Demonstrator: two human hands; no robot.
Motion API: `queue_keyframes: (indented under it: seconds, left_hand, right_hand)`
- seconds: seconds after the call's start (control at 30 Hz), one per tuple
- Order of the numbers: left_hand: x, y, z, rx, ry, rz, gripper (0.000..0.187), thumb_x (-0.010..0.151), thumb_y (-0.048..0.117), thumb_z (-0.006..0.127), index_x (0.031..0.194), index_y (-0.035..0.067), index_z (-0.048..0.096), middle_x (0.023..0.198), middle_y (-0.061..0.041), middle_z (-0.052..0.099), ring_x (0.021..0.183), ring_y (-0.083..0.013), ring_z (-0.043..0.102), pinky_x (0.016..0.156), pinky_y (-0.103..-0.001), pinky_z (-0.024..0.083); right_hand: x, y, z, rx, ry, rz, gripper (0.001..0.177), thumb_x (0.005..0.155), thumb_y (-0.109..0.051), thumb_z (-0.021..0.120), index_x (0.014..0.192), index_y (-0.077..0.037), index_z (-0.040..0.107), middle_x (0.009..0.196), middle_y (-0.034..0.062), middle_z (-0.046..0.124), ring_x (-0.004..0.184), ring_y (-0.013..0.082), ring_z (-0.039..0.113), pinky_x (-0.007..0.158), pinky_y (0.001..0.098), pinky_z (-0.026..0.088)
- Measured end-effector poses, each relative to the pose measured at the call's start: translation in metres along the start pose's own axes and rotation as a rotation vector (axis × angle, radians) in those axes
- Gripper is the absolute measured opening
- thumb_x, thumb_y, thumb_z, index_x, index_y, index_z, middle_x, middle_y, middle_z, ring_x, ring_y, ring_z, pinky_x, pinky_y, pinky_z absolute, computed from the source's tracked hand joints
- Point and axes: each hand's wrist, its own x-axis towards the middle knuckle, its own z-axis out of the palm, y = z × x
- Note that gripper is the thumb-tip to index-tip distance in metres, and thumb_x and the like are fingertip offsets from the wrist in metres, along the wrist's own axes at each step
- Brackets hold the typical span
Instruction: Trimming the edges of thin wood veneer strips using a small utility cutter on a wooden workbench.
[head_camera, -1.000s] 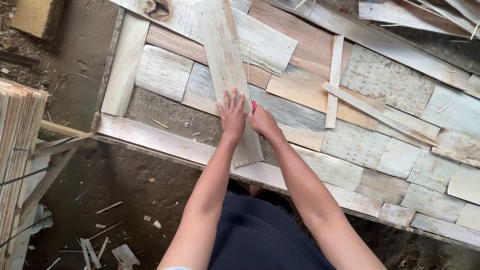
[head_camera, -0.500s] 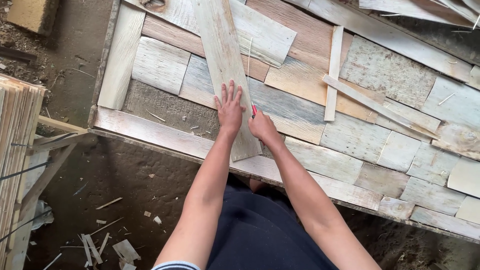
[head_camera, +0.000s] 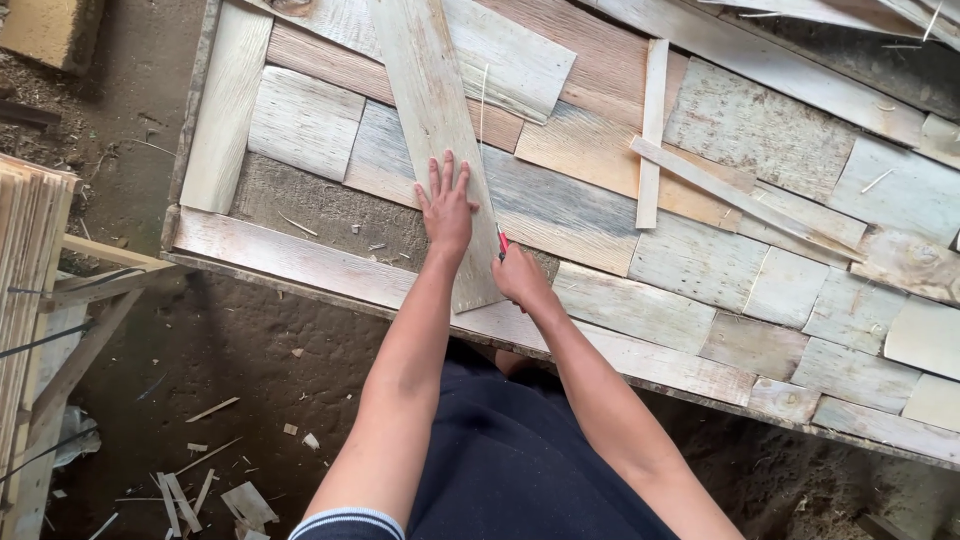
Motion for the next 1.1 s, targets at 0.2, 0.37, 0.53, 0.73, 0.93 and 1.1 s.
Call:
queue_keyframes:
  seconds: [0.2,0.37,0.53,0.73,0.93,1.1]
  left_hand:
    - [-0.005,0.003,-0.005,-0.032,0.003,-0.019,0.083,0.084,0.028,0.082,0.157,0.026,0.041,0.172,0.0,0.013,0.158,-0.0279,0.008,0.122,-0.066,0.018]
    - [-0.011,-0.005,-0.003,-0.151,0.108,0.011,0.08,0.085,0.028,0.083,0.154,0.024,0.044,0.17,-0.006,0.021,0.157,-0.0285,0.015,0.123,-0.063,0.02]
    - [-0.037,-0.026,0.017,-0.373,0.378,-0.075,0.07,0.079,0.015,0.087,0.141,0.017,0.055,0.149,-0.009,0.039,0.138,-0.0327,0.044,0.108,-0.054,0.044]
    - [-0.047,-0.051,0.052,-0.678,0.501,-0.186,0.068,0.073,0.003,0.088,0.133,0.012,0.057,0.122,-0.012,0.047,0.118,-0.0382,0.057,0.106,-0.046,0.045]
    - [-0.043,-0.069,0.033,-1.01,0.443,-0.257,0.058,0.09,0.006,0.077,0.139,0.014,0.047,0.086,-0.009,0.071,0.078,-0.0229,0.071,0.072,-0.032,0.056]
    - [-0.055,-0.054,-0.028,-1.219,0.336,-0.123,0.041,0.096,-0.003,0.066,0.135,-0.001,0.055,0.102,-0.019,0.07,0.091,-0.0252,0.07,0.081,-0.039,0.058]
  right_hand:
    - [-0.057,-0.01,-0.013,0.069,-0.035,0.028,0.048,0.097,-0.036,0.045,0.124,0.002,0.056,0.12,0.0325,0.068,0.118,0.0485,0.065,0.096,0.059,0.053]
    - [-0.043,0.034,0.008,0.17,0.027,0.01,0.036,0.091,-0.036,0.056,0.104,-0.003,0.063,0.094,0.0241,0.073,0.083,0.0398,0.074,0.08,0.0528,0.058]
    - [-0.023,0.057,0.032,0.326,0.24,-0.058,0.034,0.089,-0.027,0.071,0.105,0.001,0.059,0.101,0.0208,0.075,0.104,0.0435,0.072,0.089,0.0583,0.055]
    - [0.001,0.069,0.05,0.402,0.3,-0.103,0.03,0.083,-0.017,0.082,0.096,-0.004,0.059,0.094,0.0101,0.078,0.088,0.0316,0.077,0.077,0.0451,0.06]
    - [-0.014,0.071,0.038,0.681,0.164,-0.26,0.025,0.08,-0.004,0.081,0.091,0.003,0.06,0.081,0.0143,0.074,0.038,0.0183,0.06,0.03,0.0222,0.05]
    - [-0.019,0.058,0.009,0.911,0.288,-0.228,0.02,0.088,-0.012,0.073,0.098,0.002,0.062,0.077,0.0189,0.071,0.038,0.0191,0.059,0.035,0.0273,0.05]
